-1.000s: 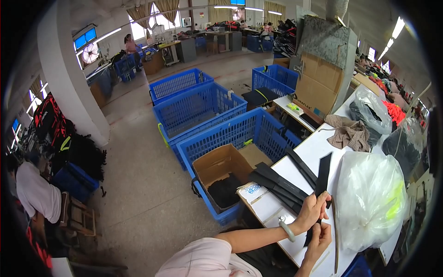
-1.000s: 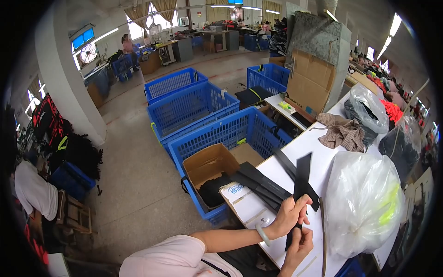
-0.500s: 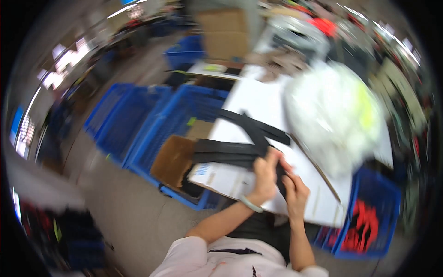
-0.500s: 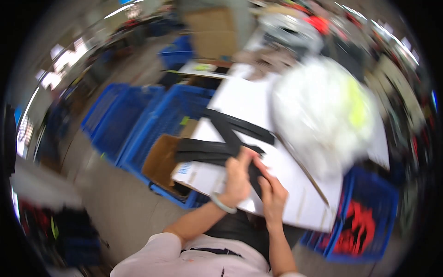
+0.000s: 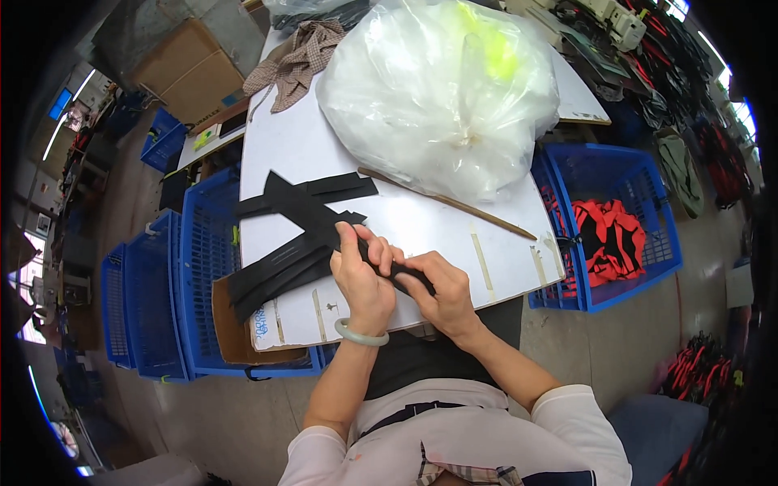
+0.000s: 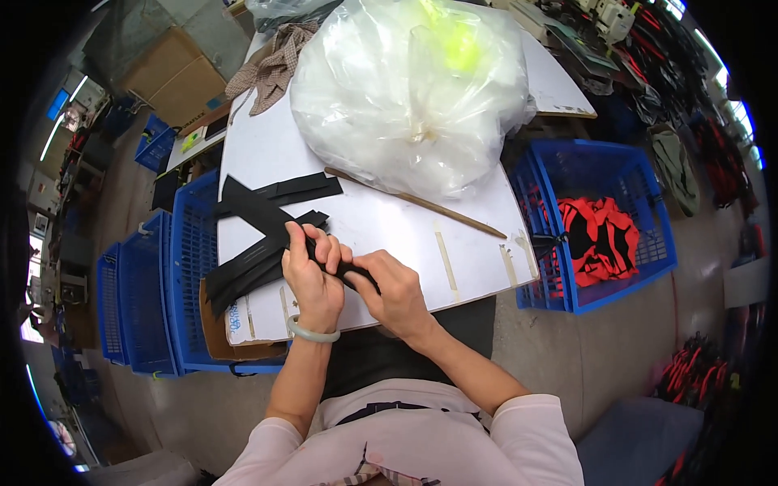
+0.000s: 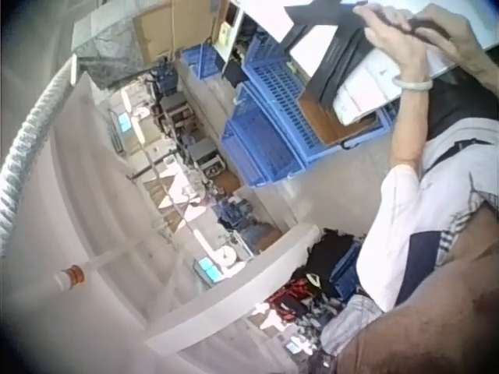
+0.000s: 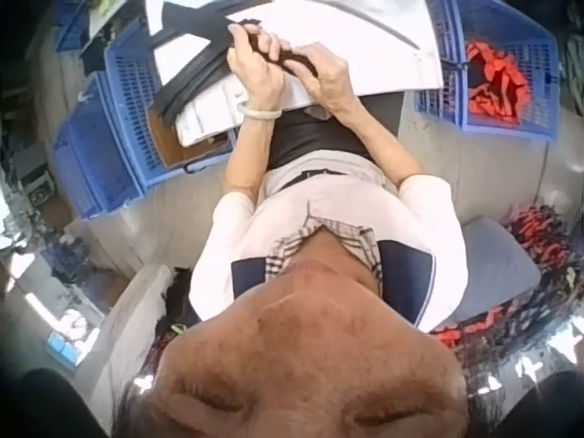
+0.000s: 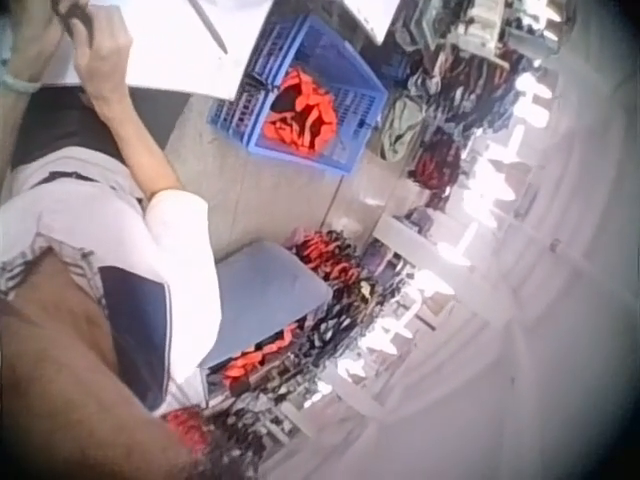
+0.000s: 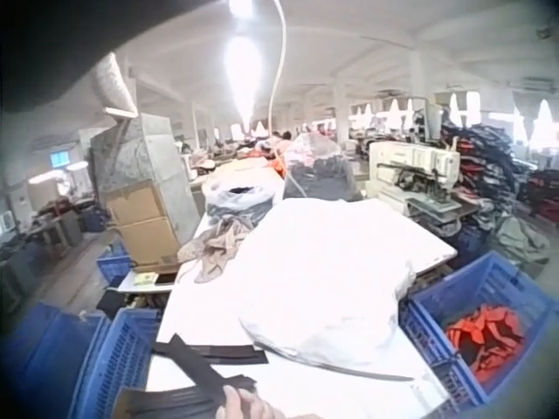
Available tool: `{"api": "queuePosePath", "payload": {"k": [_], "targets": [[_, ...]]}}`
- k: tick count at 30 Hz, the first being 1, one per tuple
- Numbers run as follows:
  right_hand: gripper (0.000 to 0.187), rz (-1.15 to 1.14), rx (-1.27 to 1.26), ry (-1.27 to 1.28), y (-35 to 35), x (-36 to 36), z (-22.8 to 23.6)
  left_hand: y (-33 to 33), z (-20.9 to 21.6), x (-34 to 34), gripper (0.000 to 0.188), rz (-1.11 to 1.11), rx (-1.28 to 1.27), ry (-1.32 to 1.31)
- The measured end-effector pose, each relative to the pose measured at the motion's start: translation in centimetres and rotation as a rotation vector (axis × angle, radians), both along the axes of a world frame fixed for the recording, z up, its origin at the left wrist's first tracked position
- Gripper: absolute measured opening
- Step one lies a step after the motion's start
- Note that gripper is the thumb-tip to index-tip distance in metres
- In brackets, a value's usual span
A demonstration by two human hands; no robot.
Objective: The recorder is manually applying strips of adhesive tape to black nylon straps on a workshop table.
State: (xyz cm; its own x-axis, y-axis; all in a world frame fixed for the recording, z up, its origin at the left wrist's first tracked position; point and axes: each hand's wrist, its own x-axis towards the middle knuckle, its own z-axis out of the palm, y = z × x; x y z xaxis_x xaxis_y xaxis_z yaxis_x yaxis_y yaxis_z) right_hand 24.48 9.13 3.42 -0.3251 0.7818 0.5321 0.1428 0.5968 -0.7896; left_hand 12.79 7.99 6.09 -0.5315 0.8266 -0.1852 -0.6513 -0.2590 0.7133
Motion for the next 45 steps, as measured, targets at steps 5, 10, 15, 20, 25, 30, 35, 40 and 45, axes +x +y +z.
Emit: {"api": "queuePosePath", "payload": {"k": [5,10,15,20,25,30,35,40,45], "targets": [[0.035,-0.043,-0.016,-0.05,0.3,1.2,0.4,0.6,-1.1,-0.2,0.037,-0.095,0.203,-0.209],[0.03,-0.028,-0.033,0.005,-0.3,1.4,-0.9,0.2,-2.4,0.4,0.036,-0.191,0.199,-0.124],[0.016,0.023,-0.059,-0.043,0.0,2.1,-1.5,0.7,-2.4,1.2,0.044,-0.075,-0.129,0.045],[0.015,-0.416,-0.185,-0.006,9.0,4.7,0.6,0.6,-1.6,-0.7,0.049,0.022,-0.15,0.105],[0.025,-0.656,-0.135,-0.402,16.6,2.4,-1.9,0.1,-2.5,1.8,0.04,-0.127,-0.149,0.058],[0.034,-0.763,-0.201,-0.416,16.0,-0.5,-2.5,-1.7,-3.1,1.5,0.038,-0.167,-0.141,0.035],[0.033,-0.789,-0.269,-0.389,15.8,-0.1,-2.9,-1.9,-3.1,2.3,0.037,-0.198,-0.175,-0.042],[0.03,-0.84,-0.435,-0.152,16.8,-3.2,-3.5,-2.8,-3.8,2.6,0.039,-0.206,-0.161,-0.066],[0.021,-0.91,-0.71,0.112,18.4,-4.0,-2.4,-3.0,-3.8,2.4,0.037,-0.216,-0.122,-0.091]]}}
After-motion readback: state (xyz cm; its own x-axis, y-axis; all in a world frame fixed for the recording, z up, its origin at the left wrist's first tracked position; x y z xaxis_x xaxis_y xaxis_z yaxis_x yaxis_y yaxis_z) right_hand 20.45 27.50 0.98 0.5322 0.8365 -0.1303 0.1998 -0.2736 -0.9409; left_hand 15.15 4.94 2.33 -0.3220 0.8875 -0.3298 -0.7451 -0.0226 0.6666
